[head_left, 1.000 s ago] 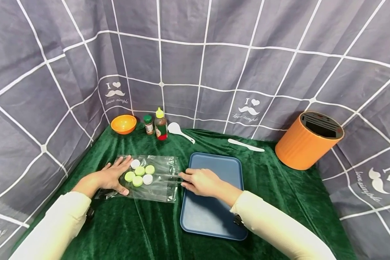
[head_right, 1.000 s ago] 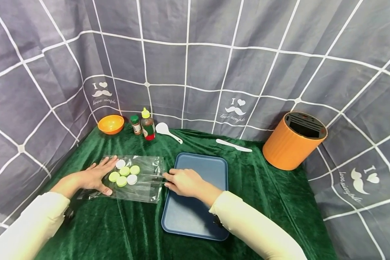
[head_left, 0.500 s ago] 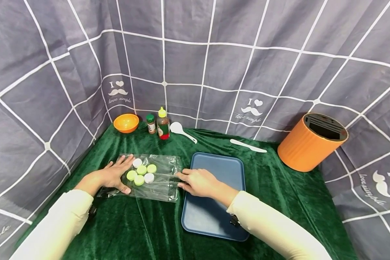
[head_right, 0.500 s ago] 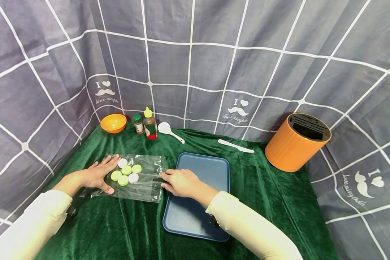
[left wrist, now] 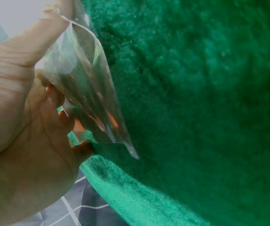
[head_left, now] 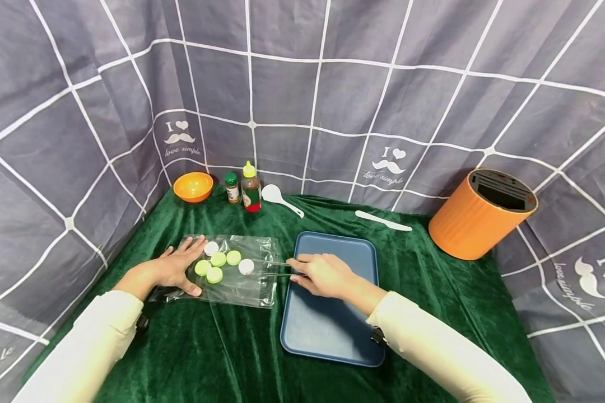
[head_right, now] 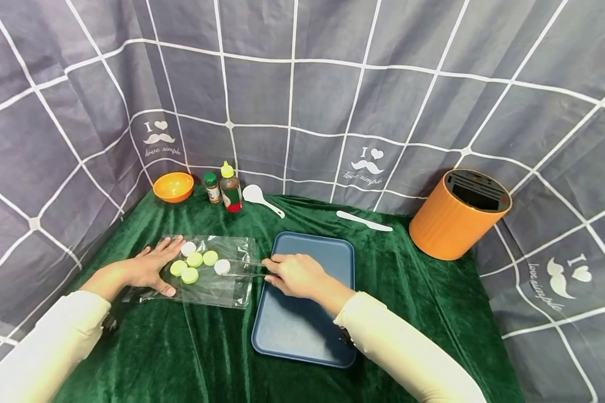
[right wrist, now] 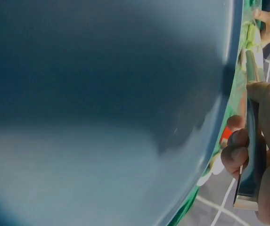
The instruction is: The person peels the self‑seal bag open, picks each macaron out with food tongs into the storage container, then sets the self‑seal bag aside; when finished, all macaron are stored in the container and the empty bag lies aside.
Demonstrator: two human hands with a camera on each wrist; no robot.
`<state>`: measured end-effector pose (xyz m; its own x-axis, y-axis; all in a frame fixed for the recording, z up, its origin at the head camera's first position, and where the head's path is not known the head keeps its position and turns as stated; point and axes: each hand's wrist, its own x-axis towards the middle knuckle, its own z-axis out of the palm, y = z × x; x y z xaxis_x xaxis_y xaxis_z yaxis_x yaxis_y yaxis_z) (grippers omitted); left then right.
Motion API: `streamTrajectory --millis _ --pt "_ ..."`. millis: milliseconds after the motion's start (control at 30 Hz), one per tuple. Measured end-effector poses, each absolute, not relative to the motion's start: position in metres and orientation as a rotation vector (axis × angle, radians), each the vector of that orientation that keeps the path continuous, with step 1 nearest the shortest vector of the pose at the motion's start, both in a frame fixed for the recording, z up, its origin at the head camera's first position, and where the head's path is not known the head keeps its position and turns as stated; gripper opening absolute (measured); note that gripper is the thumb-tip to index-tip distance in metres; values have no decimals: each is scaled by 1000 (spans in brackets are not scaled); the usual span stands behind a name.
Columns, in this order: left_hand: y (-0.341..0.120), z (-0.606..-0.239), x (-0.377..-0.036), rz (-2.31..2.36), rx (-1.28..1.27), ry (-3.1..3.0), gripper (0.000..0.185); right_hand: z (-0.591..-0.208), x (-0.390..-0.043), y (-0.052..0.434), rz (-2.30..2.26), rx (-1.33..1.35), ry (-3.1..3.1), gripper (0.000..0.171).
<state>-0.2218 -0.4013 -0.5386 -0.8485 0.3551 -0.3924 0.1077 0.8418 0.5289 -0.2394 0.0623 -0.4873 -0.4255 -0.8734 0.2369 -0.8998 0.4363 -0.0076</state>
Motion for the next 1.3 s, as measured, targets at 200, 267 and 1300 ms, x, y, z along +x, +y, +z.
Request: streamTrajectory --millis 200,267,1300 --pt "-393 -521 -213 719 377 2515 151 -482 -243 93 193 1477 -2537 37" --pt "-388 -511 -209 771 387 2493 149 -480 -244 104 193 1444 -2553 38" --pt "-385 -509 -208 750 380 2492 149 -491 -257 192 307 1240 -2733 42"
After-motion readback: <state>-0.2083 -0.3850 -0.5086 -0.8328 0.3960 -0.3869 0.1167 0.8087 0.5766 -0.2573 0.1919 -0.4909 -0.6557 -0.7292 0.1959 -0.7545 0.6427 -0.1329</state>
